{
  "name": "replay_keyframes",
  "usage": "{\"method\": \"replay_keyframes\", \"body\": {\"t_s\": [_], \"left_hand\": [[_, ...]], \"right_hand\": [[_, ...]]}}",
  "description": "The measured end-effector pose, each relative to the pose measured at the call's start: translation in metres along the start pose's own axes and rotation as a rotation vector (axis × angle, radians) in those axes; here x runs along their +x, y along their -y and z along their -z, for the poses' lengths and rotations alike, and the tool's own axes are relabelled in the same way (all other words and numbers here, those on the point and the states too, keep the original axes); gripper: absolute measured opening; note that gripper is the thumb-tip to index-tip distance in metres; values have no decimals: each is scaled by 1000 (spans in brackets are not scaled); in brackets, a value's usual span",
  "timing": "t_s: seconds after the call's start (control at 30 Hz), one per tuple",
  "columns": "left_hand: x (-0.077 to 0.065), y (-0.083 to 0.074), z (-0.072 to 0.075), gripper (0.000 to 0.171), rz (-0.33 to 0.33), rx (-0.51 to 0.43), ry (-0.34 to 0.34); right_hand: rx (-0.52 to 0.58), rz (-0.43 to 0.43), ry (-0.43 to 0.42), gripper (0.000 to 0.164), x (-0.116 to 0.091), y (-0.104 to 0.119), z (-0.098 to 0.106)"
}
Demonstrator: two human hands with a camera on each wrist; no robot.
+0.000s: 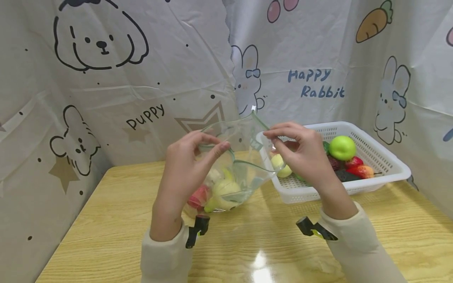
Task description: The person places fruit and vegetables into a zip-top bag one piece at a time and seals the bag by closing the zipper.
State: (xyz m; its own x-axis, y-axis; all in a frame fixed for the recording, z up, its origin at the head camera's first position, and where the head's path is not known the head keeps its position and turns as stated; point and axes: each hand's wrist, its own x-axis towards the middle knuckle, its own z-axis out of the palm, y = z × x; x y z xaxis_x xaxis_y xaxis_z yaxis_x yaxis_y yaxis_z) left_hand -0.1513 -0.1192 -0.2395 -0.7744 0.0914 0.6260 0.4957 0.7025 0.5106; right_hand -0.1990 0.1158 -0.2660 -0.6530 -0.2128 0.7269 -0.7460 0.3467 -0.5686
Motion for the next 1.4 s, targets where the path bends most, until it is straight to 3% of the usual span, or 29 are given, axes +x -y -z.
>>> {"method": "replay_keyframes", "body": {"t_s": [0.23,0.4,0.57,1.0,1.2,1.4], "left_hand": [[2,0,-1,55,-12,5,-33],[2,-1,-1,55,-29,6,-60],[2,0,-1,56,-26,6,-72],[3,0,-2,55,-25,12,-80],[4,1,-1,57,-18,9,-78],[4,3,-1,60,-8,3,-84]], "right_hand": [[-9,36,23,20,0,0,7],[3,68,27,23,1,0,12],[-58,85,10,29,3,-1,16],[-96,42,-35,29,4,-9,26],[-239,22,-86,33,5,-17,27],[-331,-72,-14,31,6,-25,27]]}}
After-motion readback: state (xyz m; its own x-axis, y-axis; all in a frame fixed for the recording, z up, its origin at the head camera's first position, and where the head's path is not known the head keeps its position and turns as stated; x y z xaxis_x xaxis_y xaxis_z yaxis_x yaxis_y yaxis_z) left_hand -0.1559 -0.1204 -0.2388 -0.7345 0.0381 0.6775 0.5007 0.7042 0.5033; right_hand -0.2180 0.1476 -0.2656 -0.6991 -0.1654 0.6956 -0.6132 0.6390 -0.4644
